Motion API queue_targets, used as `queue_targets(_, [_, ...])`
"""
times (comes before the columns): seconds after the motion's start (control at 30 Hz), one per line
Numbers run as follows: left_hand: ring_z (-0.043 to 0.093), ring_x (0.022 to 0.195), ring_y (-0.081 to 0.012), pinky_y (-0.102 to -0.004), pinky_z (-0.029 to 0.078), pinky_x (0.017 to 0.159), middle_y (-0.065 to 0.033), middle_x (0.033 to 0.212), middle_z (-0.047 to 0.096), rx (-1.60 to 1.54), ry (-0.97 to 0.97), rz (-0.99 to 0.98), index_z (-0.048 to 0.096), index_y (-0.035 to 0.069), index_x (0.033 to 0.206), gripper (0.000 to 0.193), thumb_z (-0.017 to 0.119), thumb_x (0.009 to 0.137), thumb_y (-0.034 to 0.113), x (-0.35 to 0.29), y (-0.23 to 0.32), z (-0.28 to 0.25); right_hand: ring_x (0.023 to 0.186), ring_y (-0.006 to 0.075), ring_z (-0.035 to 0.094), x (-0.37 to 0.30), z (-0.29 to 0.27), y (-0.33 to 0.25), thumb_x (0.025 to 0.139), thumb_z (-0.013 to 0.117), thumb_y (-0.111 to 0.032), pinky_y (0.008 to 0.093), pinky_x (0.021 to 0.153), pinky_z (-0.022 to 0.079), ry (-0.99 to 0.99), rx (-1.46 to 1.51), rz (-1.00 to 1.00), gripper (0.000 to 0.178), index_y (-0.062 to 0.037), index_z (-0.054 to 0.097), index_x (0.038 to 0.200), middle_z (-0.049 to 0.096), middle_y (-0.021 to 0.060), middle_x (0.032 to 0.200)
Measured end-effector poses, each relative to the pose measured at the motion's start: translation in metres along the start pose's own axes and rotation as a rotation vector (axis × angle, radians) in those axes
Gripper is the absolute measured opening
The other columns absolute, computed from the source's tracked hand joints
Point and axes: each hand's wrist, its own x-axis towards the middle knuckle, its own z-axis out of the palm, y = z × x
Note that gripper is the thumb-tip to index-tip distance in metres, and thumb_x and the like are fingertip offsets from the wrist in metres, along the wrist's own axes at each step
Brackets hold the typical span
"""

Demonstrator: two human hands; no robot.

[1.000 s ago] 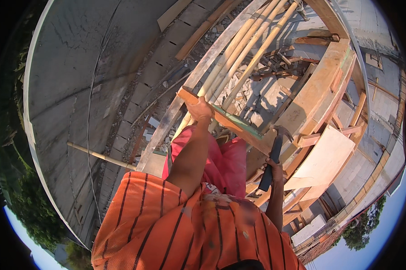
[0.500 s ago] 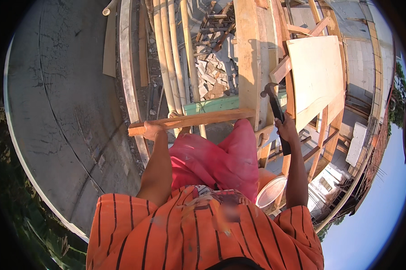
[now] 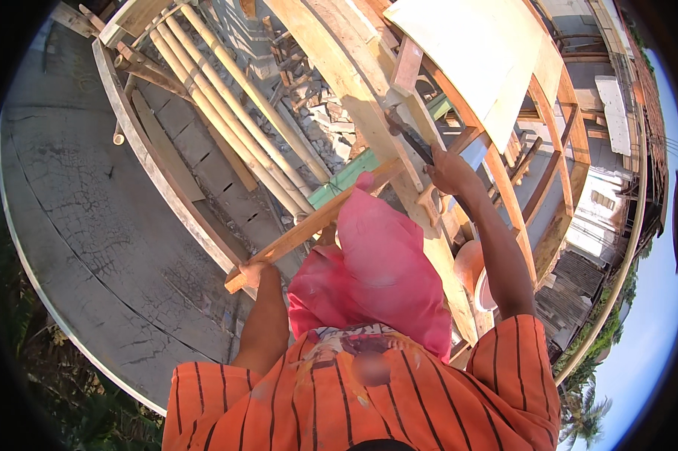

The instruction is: The person constructs a wooden framework by positioning boards and hammering nails into the wood while working on an elevated structure.

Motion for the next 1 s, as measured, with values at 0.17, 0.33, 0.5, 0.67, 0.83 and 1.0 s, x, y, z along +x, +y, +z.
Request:
queue_targets(0.17, [0.064,0.089,-0.0330,-0.0410,0.050,0.081,-0.0212,0.102,0.067,-0.085,-0.014,0.057,0.068,-0.008,0.097,0.058,0.059,0.076,0.044,-0.016,0.002,-0.003,0.088,0.0477,0.061,-0.004,0.010,0.005,0.091,0.056,-0.019,0.0540,0.077,0.047,0.035,0.066,0.040,0.032,0.0042,0.040,0.106,0.062,0.0318,0.087])
queue_targets(0.33, [0.064,0.089,-0.0343,-0.0423,0.050,0.081,-0.0220,0.102,0.066,-0.095,-0.026,0.065,0.066,-0.009,0.100,0.057,0.059,0.076,0.043,-0.010,-0.002,-0.006,0.088,0.0483,0.061,-0.003,0.012,-0.004,0.091,0.056,-0.019,0.0538,0.077,0.048,0.023,0.036,-0.008,0.032,0.0041,0.039,0.106,0.062,0.0327,0.089])
queue_targets(0.5, [0.063,0.090,-0.0356,-0.0436,0.049,0.082,-0.0229,0.102,0.066,-0.114,-0.047,0.024,0.064,-0.009,0.102,0.057,0.058,0.076,0.041,-0.004,-0.009,-0.003,0.089,0.0495,0.061,-0.003,0.009,-0.015,0.088,0.056,-0.014,0.0546,0.077,0.048,-0.016,-0.020,0.042,0.035,0.0061,0.037,0.109,0.061,0.0351,0.087])
queue_targets(0.67, [0.063,0.090,-0.0369,-0.0449,0.048,0.082,-0.0237,0.102,0.065,-0.128,-0.064,0.002,0.062,-0.010,0.105,0.057,0.058,0.076,0.039,0.008,-0.018,0.003,0.089,0.0512,0.061,0.001,0.000,-0.024,0.087,0.056,-0.011,0.0547,0.078,0.049,-0.004,-0.083,-0.052,0.038,0.0091,0.036,0.111,0.061,0.0371,0.088])
queue_targets(0.83, [0.062,0.091,-0.0383,-0.0463,0.048,0.082,-0.0246,0.102,0.064,-0.159,-0.112,-0.012,0.061,-0.010,0.107,0.057,0.057,0.076,0.038,0.025,-0.024,0.012,0.077,0.0466,0.064,0.010,0.004,0.001,0.089,0.056,-0.013,0.0517,0.069,0.052,-0.007,-0.095,-0.135,0.036,0.0105,0.036,0.108,0.061,0.0328,0.079])
queue_targets(1.0, [0.058,0.099,-0.0432,-0.0491,0.043,0.089,-0.0279,0.108,0.061,-0.164,-0.156,0.051,0.053,-0.010,0.117,0.060,0.057,0.076,0.034,0.025,-0.015,0.014,0.055,0.0354,0.064,0.025,0.013,0.019,0.089,0.056,-0.013,0.0433,0.050,0.052,-0.034,-0.325,-0.295,0.031,0.0082,0.036,0.101,0.059,0.0268,0.070])
